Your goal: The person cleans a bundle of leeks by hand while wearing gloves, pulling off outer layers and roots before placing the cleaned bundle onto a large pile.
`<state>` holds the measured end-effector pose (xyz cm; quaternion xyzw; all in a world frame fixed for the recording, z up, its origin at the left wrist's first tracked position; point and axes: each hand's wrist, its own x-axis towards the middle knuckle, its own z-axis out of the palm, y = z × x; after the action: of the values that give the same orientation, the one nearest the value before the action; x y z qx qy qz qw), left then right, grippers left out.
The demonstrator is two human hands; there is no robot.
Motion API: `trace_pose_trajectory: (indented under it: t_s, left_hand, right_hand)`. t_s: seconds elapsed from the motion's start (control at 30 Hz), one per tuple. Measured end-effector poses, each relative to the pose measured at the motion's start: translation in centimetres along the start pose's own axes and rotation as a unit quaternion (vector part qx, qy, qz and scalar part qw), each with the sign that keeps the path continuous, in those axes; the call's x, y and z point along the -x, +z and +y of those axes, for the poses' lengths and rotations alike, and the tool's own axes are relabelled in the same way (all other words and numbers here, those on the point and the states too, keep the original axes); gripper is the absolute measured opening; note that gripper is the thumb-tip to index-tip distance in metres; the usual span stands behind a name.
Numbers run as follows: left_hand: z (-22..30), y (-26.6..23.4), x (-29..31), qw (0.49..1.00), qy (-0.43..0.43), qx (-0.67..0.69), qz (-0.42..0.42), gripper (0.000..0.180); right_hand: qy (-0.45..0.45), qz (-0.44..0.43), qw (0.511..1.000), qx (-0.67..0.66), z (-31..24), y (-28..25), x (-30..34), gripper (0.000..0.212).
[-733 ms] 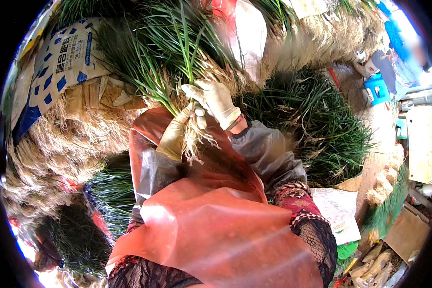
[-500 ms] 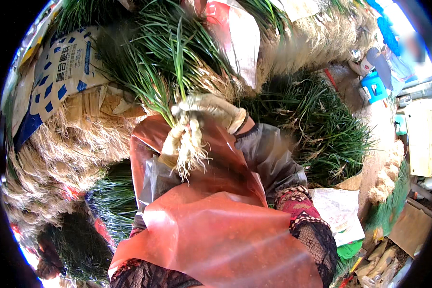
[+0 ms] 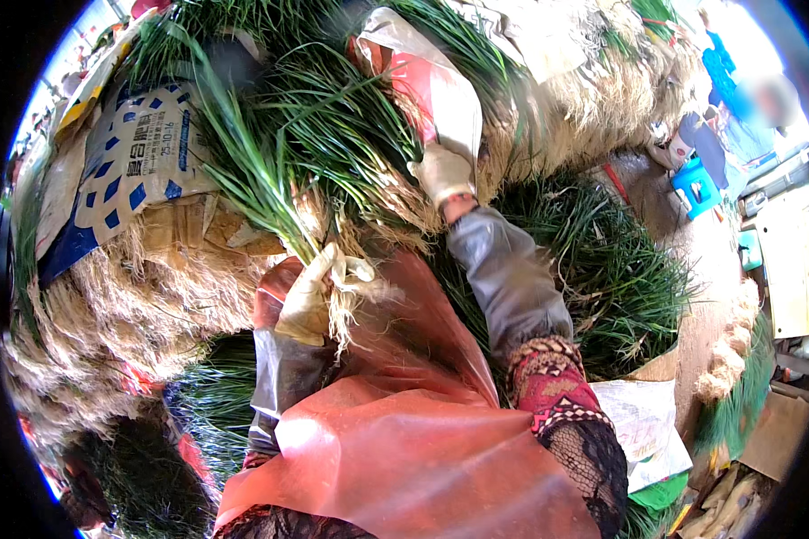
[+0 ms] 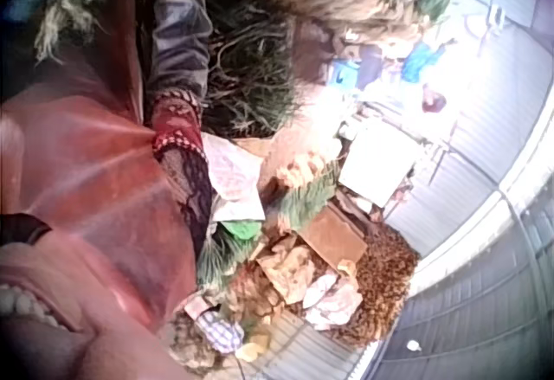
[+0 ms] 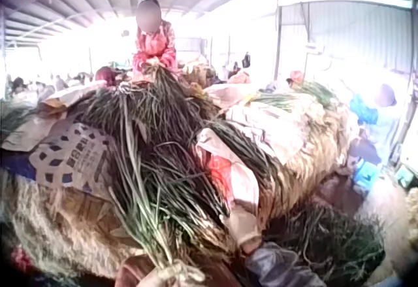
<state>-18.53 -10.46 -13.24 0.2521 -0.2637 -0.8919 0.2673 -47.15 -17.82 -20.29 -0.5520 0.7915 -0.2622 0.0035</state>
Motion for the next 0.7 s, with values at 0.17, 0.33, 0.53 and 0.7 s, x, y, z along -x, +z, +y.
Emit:
trace_pose_trajectory:
  t_s: [0.17, 0.33, 0.53, 0.7]
  left_hand:
    - [-1.3, -2.5, -0.8, 0.996, 0.069, -0.034, 0.042, 0.039]
    - [-1.2, -0.9, -0.8, 0.979, 0.115, -0.162, 0.048, 0.039]
    - [7.0, 5.7, 2.7, 0.974, 0.135, -0.173, 0.046, 0.031]
    - [14.5, 6.8, 1.5, 0.939, 0.255, -0.229, 0.032, 0.028]
  right_hand:
    - [0.145, -0.309, 0.804, -0.487, -1.6, -3.0, -1.7, 0.011]
    - [-0.154, -0.236, 0.8, -0.529, -2.4, -9.1, 1.6, 0.036]
    - [0.0, -0.154, 0.694, -0.703, 4.9, -13.4, 8.2, 0.036]
    - [0.093, -0.271, 0.943, -0.166, 13.7, -14.4, 16.1, 0.033]
